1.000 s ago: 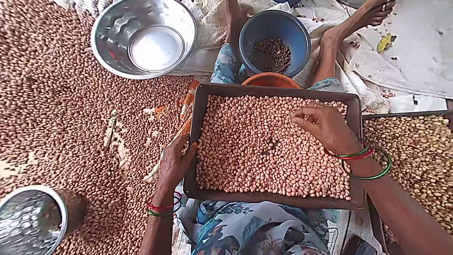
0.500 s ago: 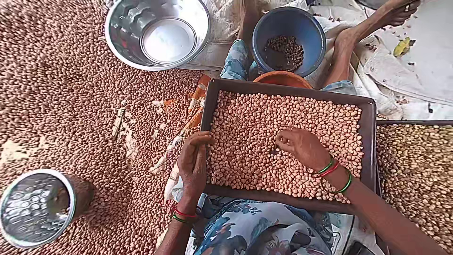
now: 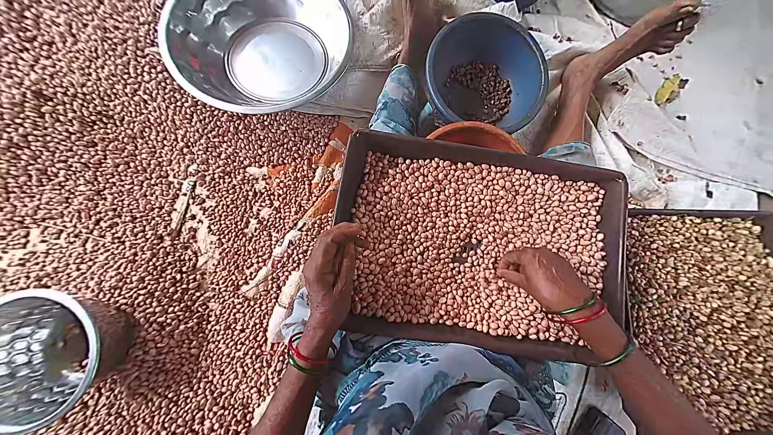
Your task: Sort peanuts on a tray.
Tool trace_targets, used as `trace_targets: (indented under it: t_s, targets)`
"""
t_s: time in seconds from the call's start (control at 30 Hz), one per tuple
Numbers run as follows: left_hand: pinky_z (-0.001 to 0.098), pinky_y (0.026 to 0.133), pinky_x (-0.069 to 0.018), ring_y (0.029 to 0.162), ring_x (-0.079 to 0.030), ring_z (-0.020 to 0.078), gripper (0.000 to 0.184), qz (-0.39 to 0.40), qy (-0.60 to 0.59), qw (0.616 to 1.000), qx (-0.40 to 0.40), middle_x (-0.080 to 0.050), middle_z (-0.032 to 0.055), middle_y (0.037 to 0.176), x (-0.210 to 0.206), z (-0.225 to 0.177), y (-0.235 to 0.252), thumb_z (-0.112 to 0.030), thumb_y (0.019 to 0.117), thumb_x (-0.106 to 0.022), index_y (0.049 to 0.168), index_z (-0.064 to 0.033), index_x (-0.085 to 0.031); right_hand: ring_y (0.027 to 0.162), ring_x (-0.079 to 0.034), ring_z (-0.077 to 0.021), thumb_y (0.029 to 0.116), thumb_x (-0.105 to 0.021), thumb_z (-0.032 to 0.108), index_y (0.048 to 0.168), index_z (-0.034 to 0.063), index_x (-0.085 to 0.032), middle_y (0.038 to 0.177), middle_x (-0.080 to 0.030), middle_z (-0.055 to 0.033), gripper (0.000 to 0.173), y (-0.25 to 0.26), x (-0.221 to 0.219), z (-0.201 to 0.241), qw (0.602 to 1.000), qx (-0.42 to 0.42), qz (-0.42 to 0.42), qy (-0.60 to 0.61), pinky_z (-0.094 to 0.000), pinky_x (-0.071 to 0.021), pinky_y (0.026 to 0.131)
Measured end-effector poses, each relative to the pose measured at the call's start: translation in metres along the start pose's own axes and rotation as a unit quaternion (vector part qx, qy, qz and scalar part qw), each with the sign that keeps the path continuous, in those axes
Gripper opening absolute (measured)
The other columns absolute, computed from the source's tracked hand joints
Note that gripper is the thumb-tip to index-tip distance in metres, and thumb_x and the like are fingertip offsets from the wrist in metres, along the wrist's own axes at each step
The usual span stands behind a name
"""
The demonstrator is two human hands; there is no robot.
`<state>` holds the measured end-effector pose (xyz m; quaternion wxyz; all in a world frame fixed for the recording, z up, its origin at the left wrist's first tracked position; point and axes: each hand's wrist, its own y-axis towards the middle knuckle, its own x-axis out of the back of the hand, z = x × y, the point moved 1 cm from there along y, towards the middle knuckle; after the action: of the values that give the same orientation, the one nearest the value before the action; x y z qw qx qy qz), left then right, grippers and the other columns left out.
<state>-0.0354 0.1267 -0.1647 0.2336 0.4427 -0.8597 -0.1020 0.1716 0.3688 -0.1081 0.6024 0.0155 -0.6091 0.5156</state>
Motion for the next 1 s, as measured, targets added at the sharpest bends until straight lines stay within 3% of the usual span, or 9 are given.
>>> trace_targets:
  t_s: [0.2,0.27,0.43,0.67,0.73,0.8,0.83,0.9,1.0]
  targets:
    - [0.0230,0.087,-0.0546,0.097,-0.065,0.0045,0.025,0.008,0.018,1.000,0.001,-0.067,0.0088,0.118,0.000,0.003,-0.002,-0.009,0.1037,-0.046,0.116,0.0050,-0.063,0.085,-0.069,-0.0456,0.0972,-0.068,0.007,0.109,-0.0014,-0.075,0.095,-0.070,-0.0261,0.016,0.015,-0.003,-0.019,0.969,0.065,-0.240,0.010,-0.0630,-0.0523,0.073]
    - [0.0230,0.086,-0.0543,0.097,-0.065,0.0046,0.025,0.003,0.020,1.000,0.000,-0.067,0.0084,0.117,0.000,0.003,-0.002,-0.008,0.1035,-0.045,0.116,0.0045,-0.063,0.084,-0.070,-0.0461,0.0962,-0.069,0.007,0.112,-0.0022,-0.075,0.096,-0.071,-0.0266,0.019,0.021,-0.007,-0.019,0.965,0.086,-0.245,-0.021,-0.0619,-0.0538,0.071]
    - [0.0215,0.086,-0.0538,0.097,-0.065,0.0035,0.024,0.005,0.018,1.000,-0.004,-0.067,0.0060,0.116,-0.001,0.002,-0.001,-0.008,0.1041,-0.045,0.115,0.0029,-0.064,0.077,-0.069,-0.0460,0.0939,-0.069,0.003,0.098,-0.0052,-0.073,0.087,-0.068,-0.0271,0.010,0.027,-0.014,-0.015,0.964,0.102,-0.240,-0.050,-0.0591,-0.0528,0.062]
    - [0.0219,0.088,-0.0537,0.099,-0.065,0.0050,0.026,0.013,0.035,0.999,-0.004,-0.067,0.0103,0.117,-0.001,0.002,-0.001,-0.008,0.1032,-0.045,0.115,0.0059,-0.064,0.086,-0.070,-0.0467,0.0973,-0.065,0.005,0.104,-0.0084,-0.069,0.092,-0.067,-0.0288,0.015,0.022,-0.016,-0.003,0.979,0.030,-0.193,-0.051,-0.0579,-0.0543,0.070]
    - [0.0214,0.088,-0.0537,0.098,-0.065,0.0045,0.026,0.011,0.032,0.999,-0.004,-0.067,0.0111,0.116,-0.002,0.002,0.000,-0.007,0.1023,-0.046,0.115,0.0070,-0.064,0.073,-0.065,-0.0341,0.0934,-0.069,0.002,0.099,-0.0069,-0.071,0.082,-0.067,-0.0211,0.010,0.020,-0.006,-0.020,0.973,0.038,-0.216,0.079,-0.0500,-0.0522,0.068]
    - [0.0222,0.088,-0.0537,0.097,-0.065,0.0052,0.026,0.008,0.030,0.999,-0.005,-0.068,0.0108,0.115,-0.002,0.002,-0.001,-0.008,0.1033,-0.045,0.114,0.0062,-0.064,0.054,-0.046,-0.0044,0.0971,-0.064,0.003,0.100,-0.0002,-0.064,0.066,-0.054,-0.0004,0.004,0.017,0.002,-0.043,0.942,0.035,-0.227,0.247,-0.0217,-0.0397,0.054]
    - [0.0232,0.087,-0.0536,0.097,-0.065,0.0062,0.026,0.008,0.031,0.999,-0.006,-0.068,0.0114,0.115,-0.001,0.002,-0.001,-0.008,0.1032,-0.045,0.114,0.0063,-0.064,0.053,-0.044,0.0020,0.0992,-0.057,0.003,0.106,0.0018,-0.061,0.067,-0.053,0.0039,0.007,0.015,0.005,-0.052,0.923,0.034,-0.218,0.314,-0.0153,-0.0377,0.053]
    - [0.0231,0.088,-0.0541,0.098,-0.066,0.0064,0.026,0.012,0.031,0.999,-0.009,-0.068,0.0116,0.115,-0.001,0.002,0.000,-0.007,0.1030,-0.045,0.114,0.0065,-0.064,0.056,-0.045,-0.0007,0.1026,-0.053,0.005,0.114,0.0000,-0.059,0.074,-0.054,-0.0003,0.014,0.013,0.010,-0.058,0.920,0.018,-0.227,0.320,-0.0185,-0.0388,0.055]
    - [0.0212,0.088,-0.0538,0.098,-0.065,0.0037,0.026,0.014,0.026,1.000,-0.011,-0.067,0.0103,0.115,-0.003,0.002,0.001,-0.007,0.1037,-0.045,0.115,0.0069,-0.064,0.064,-0.050,-0.0222,0.1011,-0.060,0.004,0.106,-0.0055,-0.070,0.076,-0.059,-0.0148,0.014,0.013,0.015,-0.049,0.932,0.008,-0.324,0.163,-0.0419,-0.0430,0.064]
